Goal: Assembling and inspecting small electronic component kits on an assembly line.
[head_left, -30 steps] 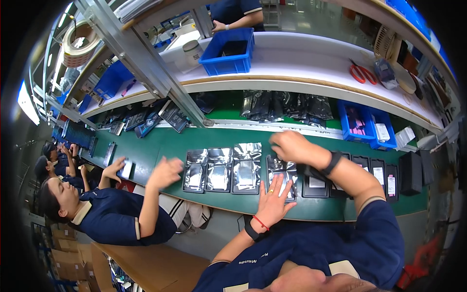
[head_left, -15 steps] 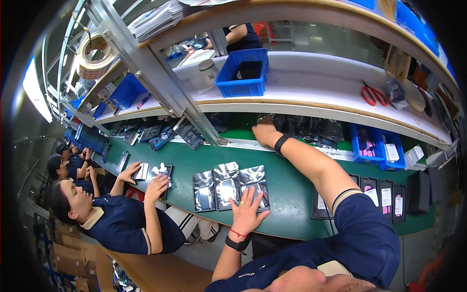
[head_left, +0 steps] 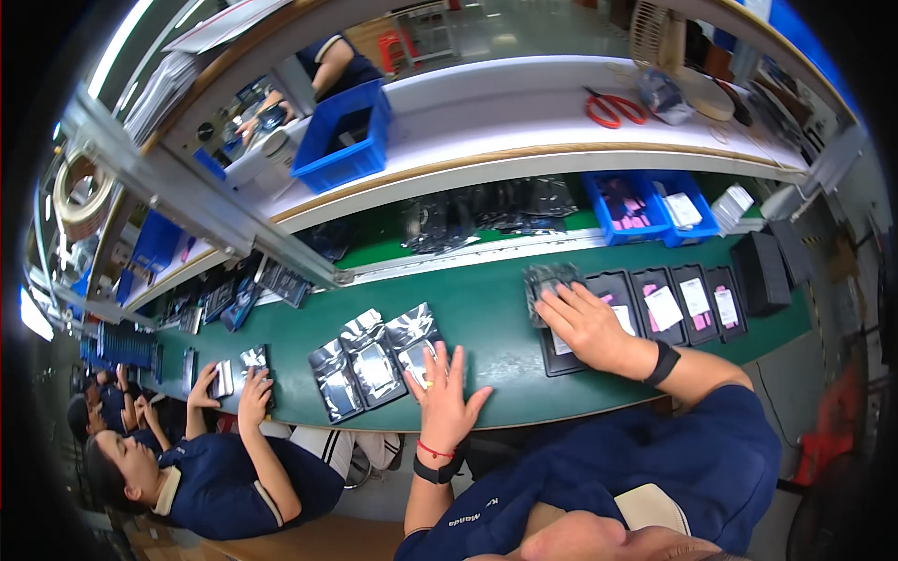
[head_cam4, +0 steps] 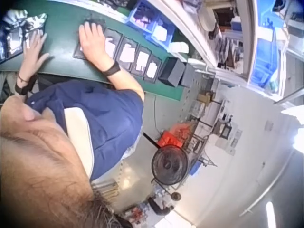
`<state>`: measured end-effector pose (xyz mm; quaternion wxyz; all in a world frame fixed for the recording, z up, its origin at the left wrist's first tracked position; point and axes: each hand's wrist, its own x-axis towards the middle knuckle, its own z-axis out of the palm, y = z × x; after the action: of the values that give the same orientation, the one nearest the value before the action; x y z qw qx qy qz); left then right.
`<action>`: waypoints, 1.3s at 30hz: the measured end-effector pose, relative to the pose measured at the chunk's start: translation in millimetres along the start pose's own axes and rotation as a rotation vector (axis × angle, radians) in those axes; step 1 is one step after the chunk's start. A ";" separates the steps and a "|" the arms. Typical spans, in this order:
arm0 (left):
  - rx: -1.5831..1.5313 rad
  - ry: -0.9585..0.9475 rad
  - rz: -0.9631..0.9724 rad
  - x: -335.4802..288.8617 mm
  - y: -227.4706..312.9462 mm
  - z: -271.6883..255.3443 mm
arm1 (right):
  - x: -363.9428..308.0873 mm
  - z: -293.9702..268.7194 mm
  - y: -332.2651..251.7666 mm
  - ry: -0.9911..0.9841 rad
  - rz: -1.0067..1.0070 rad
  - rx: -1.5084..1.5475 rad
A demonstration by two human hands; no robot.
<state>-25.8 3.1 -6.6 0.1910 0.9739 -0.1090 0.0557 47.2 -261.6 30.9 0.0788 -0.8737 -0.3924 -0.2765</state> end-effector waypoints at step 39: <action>0.006 0.047 0.035 20.3 -6.8 12.3 | -122.7 -16.7 45.6 -0.316 1.146 -0.129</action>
<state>-3.7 0.6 -17.4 0.1895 0.9709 -0.1216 0.0822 7.2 -377.3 -18.4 0.1028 -0.9798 0.1519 -0.0801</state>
